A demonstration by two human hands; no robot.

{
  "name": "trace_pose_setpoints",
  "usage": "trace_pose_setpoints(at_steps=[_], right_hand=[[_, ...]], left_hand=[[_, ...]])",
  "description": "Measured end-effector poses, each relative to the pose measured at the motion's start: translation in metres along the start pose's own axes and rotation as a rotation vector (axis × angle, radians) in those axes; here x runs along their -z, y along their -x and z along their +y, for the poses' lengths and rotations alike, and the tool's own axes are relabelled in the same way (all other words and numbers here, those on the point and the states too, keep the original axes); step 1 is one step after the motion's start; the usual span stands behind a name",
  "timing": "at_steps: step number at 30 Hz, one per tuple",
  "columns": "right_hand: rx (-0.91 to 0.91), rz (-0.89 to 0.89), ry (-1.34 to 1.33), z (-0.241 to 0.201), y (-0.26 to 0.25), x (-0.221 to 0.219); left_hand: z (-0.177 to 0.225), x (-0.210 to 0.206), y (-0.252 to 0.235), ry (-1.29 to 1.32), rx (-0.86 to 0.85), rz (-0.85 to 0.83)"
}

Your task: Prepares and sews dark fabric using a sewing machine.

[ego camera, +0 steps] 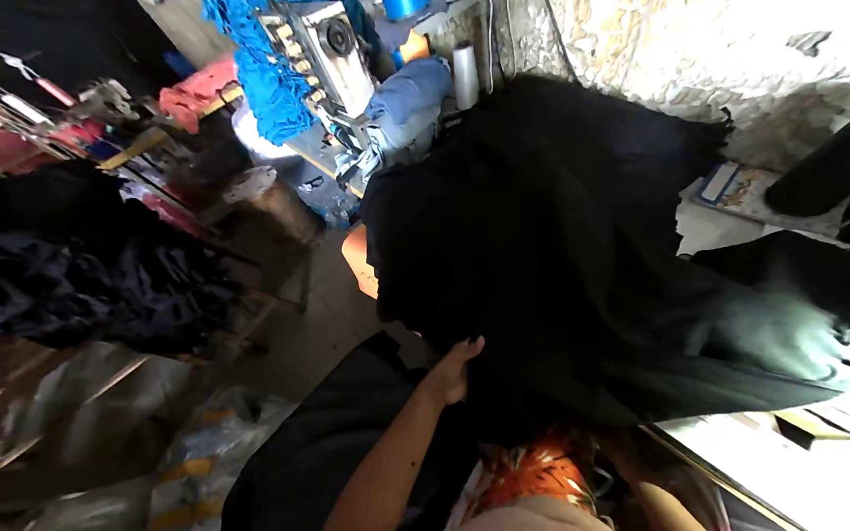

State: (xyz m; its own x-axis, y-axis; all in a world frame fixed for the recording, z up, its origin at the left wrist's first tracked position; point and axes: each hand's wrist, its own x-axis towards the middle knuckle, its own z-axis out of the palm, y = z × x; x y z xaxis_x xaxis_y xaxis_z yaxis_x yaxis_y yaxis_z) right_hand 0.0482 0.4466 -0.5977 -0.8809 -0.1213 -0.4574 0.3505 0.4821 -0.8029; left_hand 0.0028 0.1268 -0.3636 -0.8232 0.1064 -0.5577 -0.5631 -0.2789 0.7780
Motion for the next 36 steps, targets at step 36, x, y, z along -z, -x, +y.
trace_pose_setpoints(at_steps=[36], right_hand=[[1.274,0.574,0.344,-0.323,0.13,0.033]], left_hand=[[0.029,-0.051,0.126,-0.293,-0.76,-0.063]])
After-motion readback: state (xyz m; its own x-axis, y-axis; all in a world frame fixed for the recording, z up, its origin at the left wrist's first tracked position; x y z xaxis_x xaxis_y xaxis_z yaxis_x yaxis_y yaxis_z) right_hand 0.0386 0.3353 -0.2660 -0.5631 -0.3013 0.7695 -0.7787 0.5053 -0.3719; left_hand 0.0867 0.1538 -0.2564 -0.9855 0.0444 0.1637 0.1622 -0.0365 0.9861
